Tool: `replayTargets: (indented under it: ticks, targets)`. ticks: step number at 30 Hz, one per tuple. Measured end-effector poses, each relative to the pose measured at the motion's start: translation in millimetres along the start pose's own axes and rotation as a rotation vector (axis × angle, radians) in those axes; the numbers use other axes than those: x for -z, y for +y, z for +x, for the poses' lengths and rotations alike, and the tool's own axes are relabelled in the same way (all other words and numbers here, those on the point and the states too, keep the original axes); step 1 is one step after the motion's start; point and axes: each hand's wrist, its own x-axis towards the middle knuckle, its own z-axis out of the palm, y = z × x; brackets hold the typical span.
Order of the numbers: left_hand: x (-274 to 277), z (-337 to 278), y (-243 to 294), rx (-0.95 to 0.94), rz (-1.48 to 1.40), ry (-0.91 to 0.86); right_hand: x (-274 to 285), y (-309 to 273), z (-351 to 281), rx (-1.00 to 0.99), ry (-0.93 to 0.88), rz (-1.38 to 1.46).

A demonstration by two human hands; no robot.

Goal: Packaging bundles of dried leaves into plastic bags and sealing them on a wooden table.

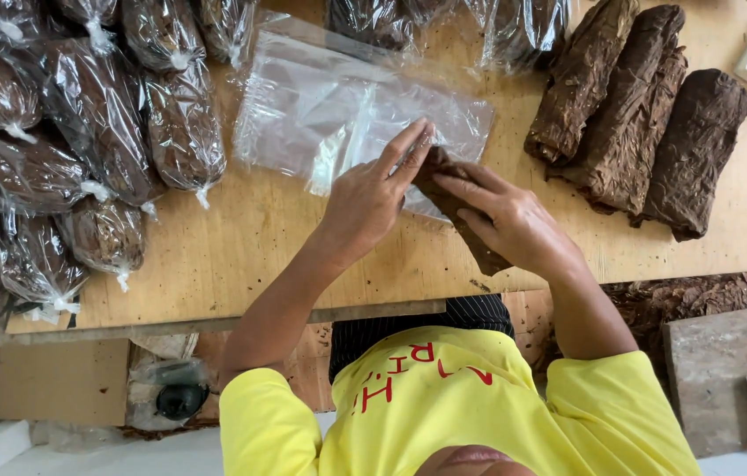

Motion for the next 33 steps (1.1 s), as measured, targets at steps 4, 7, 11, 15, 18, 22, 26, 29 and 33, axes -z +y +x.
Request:
replayTargets:
  ticks: [4, 7, 11, 15, 18, 22, 26, 29, 33]
  targets:
    - [5, 0, 1, -0.001, -0.054, -0.03, -9, 21, 1, -0.146, 0.125, 0.045]
    - [-1, 0, -3, -0.018, -0.004, -0.05, -10, -2, 3, -0.237, 0.137, 0.098]
    - [-17, -5, -3, -0.087, 0.082, -0.039, -19, 4, 4, -0.113, 0.099, 0.205]
    - [-16, -4, 9, -0.172, 0.139, -0.02, -45, 32, 11, -0.004, 0.193, 0.374]
    - [-12, -5, 13, -0.232, 0.215, 0.035, -47, 26, 17, 0.065, 0.236, 0.536]
    - [-13, -9, 9, -0.209, 0.135, 0.006, -51, 25, 12, -0.103, 0.278, 1.101]
    - [1, -4, 10, -0.203, 0.14, 0.055, -66, 58, 5, -0.191, 0.342, 1.408]
    - [1, -4, 18, -0.173, -0.02, -0.068, -72, 56, 7, -0.112, 0.271, 1.59]
    - [7, -2, 28, -0.274, -0.004, -0.164, -78, 50, 10, 0.045, 0.388, 0.738]
